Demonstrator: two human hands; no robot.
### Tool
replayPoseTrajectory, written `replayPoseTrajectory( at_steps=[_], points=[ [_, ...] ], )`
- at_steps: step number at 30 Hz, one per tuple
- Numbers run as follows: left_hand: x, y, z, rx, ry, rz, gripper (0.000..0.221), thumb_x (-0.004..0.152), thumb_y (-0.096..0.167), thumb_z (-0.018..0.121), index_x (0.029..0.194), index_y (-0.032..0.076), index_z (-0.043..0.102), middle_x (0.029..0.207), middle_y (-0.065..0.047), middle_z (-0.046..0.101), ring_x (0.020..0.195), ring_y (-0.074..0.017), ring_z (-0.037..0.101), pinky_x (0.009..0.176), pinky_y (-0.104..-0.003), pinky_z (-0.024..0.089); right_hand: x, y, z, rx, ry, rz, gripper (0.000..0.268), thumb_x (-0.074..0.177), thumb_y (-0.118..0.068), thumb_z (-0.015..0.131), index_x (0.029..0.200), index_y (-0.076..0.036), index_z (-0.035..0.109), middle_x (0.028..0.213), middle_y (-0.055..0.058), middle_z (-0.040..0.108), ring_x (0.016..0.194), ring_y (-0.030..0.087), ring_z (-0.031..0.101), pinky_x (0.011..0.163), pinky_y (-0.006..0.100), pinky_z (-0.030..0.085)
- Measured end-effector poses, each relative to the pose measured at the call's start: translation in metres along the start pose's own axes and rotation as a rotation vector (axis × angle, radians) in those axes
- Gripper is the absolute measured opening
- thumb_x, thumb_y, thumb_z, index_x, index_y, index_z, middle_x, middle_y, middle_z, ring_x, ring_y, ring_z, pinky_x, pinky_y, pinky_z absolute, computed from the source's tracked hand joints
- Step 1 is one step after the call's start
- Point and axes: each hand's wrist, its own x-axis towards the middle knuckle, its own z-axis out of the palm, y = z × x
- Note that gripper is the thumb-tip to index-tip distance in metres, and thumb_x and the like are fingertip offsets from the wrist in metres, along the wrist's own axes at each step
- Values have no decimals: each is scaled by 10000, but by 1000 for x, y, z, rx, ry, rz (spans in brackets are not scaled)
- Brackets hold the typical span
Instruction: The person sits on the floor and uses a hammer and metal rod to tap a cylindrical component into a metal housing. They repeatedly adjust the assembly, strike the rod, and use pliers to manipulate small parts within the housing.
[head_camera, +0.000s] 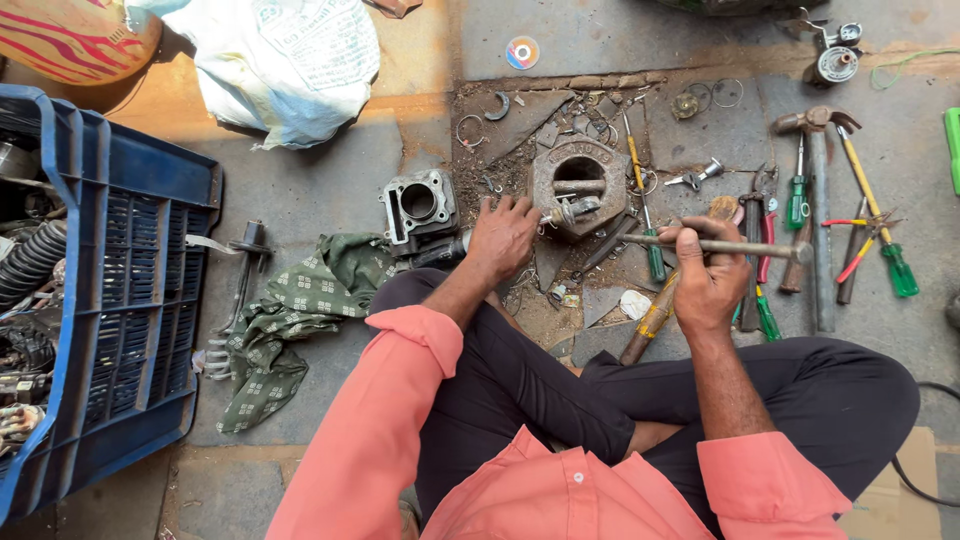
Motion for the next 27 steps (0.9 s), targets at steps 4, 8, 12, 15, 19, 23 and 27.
replayPoseTrajectory(
  at_steps=[4, 8, 12, 15, 19, 23, 27],
  points=[
    [-12, -6, -13, -180, -147, -76, 359, 866, 220, 593, 1219, 157, 622, 1256, -119, 555, 1208, -343, 543, 999, -597, 424, 15, 29, 15, -322, -140, 185, 264, 1065, -252, 648, 1244, -71, 717, 846, 16, 637, 791, 163, 607, 721, 332, 502],
    [-9, -3, -21, -329, -222, -108, 318, 965, 321, 564, 1251, 191, 607, 1280, -114, 555, 1210, -367, 535, 971, -601, 434, 25, 59, 29, -604, -277, 3, 347, 949, -294, 781, 1204, -59, 785, 844, 53, 630, 779, 182, 591, 705, 338, 482],
    [-15, -10, -19, -368, -226, -103, 288, 987, 367, 567, 1192, 170, 606, 1211, -64, 668, 1180, -342, 606, 938, -595, 463, 16, 84, 46, -429, -249, 128, 364, 905, -296, 820, 1148, -33, 754, 937, 6, 730, 831, 102, 647, 743, 271, 520],
    [-13, -8, -18, -322, -232, -83, 295, 968, 367, 590, 1130, 121, 611, 1076, -110, 735, 1064, -356, 672, 875, -585, 490, 7, 96, 51, -566, -147, 386, 325, 948, -289, 834, 1161, -49, 780, 829, 92, 708, 755, 137, 578, 697, 293, 482],
    [-12, 0, -23, -156, -339, -50, 364, 865, 346, 644, 1060, 44, 581, 936, -177, 734, 941, -339, 713, 901, -540, 494, 1, 106, 58, -325, -26, 386, 300, 923, -237, 816, 1122, -19, 770, 904, 26, 736, 801, 109, 623, 723, 268, 503],
    [-6, 9, -17, -95, -221, -40, 148, 932, 169, 547, 1040, 70, 565, 915, -148, 749, 927, -320, 725, 934, -541, 494, 9, 114, 48, -256, 12, 419, 290, 929, -219, 805, 1090, 18, 756, 918, 40, 741, 824, 130, 659, 757, 281, 527],
    [2, 12, -11, -63, -17, -16, 125, 933, 162, 546, 1037, 91, 540, 881, -145, 741, 919, -308, 718, 924, -572, 471, 28, 120, 41, -292, 50, 436, 275, 947, -203, 815, 1087, 26, 753, 914, 58, 729, 821, 150, 645, 764, 299, 519]
  ],
)
